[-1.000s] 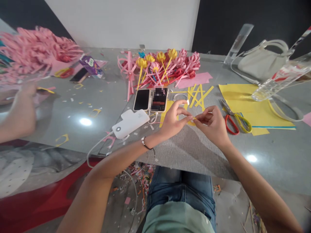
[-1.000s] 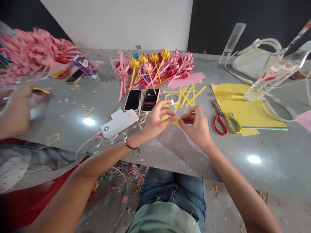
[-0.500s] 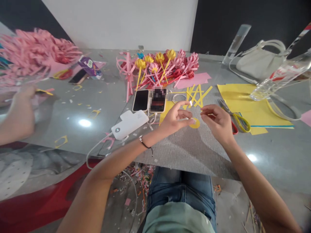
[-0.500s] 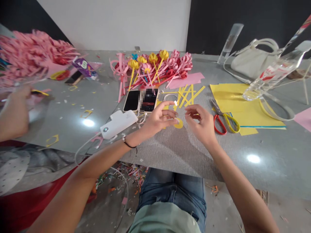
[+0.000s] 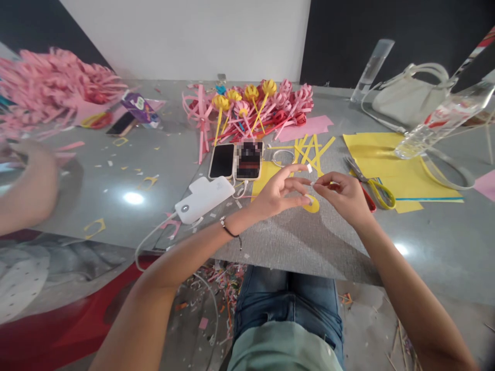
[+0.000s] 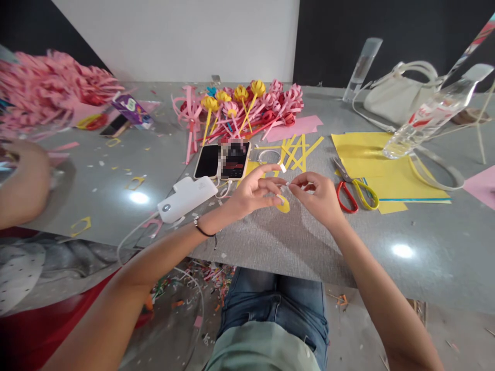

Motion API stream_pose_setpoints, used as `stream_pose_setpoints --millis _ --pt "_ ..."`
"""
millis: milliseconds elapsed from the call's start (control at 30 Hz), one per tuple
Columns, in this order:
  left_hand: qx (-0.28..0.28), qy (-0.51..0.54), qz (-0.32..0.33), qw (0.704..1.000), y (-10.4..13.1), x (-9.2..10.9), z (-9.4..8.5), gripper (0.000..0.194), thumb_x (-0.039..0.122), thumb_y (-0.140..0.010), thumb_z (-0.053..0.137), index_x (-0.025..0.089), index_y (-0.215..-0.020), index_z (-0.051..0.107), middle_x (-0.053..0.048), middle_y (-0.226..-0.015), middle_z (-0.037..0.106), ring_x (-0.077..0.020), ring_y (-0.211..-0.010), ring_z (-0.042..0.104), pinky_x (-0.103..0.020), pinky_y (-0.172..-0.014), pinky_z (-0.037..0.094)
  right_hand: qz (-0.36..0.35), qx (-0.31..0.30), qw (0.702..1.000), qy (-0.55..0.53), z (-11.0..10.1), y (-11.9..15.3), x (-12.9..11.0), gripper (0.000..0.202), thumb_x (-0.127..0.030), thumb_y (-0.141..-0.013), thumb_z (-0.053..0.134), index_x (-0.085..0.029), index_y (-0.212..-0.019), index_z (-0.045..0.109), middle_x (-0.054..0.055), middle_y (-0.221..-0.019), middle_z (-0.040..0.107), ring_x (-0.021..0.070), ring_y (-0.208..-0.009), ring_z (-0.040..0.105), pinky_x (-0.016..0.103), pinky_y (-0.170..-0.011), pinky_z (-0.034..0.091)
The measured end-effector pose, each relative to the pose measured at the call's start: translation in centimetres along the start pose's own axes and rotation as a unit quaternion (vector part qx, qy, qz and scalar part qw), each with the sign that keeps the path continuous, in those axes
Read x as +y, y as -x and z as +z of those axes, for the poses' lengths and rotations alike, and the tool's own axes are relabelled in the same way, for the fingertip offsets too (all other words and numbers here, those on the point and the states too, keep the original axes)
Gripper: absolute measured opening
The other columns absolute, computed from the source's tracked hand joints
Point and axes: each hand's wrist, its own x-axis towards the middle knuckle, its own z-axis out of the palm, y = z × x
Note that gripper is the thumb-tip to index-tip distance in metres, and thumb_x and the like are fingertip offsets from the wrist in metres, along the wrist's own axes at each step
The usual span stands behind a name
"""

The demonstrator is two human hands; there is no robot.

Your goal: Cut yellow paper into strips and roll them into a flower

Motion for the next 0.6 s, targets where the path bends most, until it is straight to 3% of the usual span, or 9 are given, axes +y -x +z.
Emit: stream_pose_setpoints --millis 167,333,400,500,600 --pt "0.016 -0.034 0.001 0.999 0.08 0.21 0.37 0.069 0.037 -0.086 0.086 0.025 -0.144 0.050 -0.003 -0.090 0.078 -0.0309 -0.130 0.072 -0.049 -0.116 0.053 0.068 -0.023 0.997 -0.014 0.16 0.02 0.00 0.020 -0.036 -0.086 0.075 -0.021 -0.074 0.069 -0.001 -0.064 0.059 0.0111 -0.054 0.046 0.028 -0.050 0.035" --pt "0.057 -0.066 -0.006 0.996 -0.19 -0.10 0.01 0.067 0.037 -0.083 0.089 0.024 -0.138 0.054 -0.003 -0.090 0.078 -0.0308 -0.128 0.073 -0.051 -0.118 0.051 0.096 -0.030 0.994 -0.038 -0.18 -0.02 0.34 0.017 -0.033 -0.086 0.072 -0.021 -0.075 0.068 -0.002 -0.066 0.055 0.0098 -0.054 0.038 0.028 -0.050 0.029" --pt "0.094 -0.049 -0.022 0.994 -0.41 -0.32 -0.27 0.066 0.039 -0.080 0.091 0.023 -0.134 0.056 -0.004 -0.091 0.078 -0.0296 -0.127 0.073 -0.049 -0.114 0.055 0.084 -0.025 0.995 -0.049 -0.31 -0.03 0.35 0.014 -0.032 -0.087 0.071 -0.021 -0.078 0.068 -0.002 -0.070 0.057 0.0112 -0.058 0.042 0.029 -0.053 0.032" --pt "0.140 -0.015 -0.046 0.989 -0.64 -0.46 -0.42 0.066 0.041 -0.076 0.093 0.022 -0.129 0.059 -0.004 -0.087 0.076 -0.0290 -0.122 0.073 -0.045 -0.103 0.061 0.034 -0.025 0.994 -0.100 -0.10 0.10 0.33 0.014 -0.036 -0.089 0.075 -0.024 -0.088 0.068 0.001 -0.085 0.064 0.0160 -0.076 0.058 0.030 -0.066 0.047" --pt "0.151 0.002 -0.059 0.987 -0.70 -0.47 -0.27 0.062 0.038 -0.076 0.093 0.022 -0.126 0.060 -0.001 -0.082 0.073 -0.0281 -0.118 0.075 -0.044 -0.101 0.061 0.016 -0.043 0.986 -0.159 0.61 0.35 0.43 0.031 -0.040 -0.084 0.085 -0.027 -0.101 0.062 0.001 -0.098 0.066 0.0194 -0.091 0.065 0.034 -0.077 0.056"
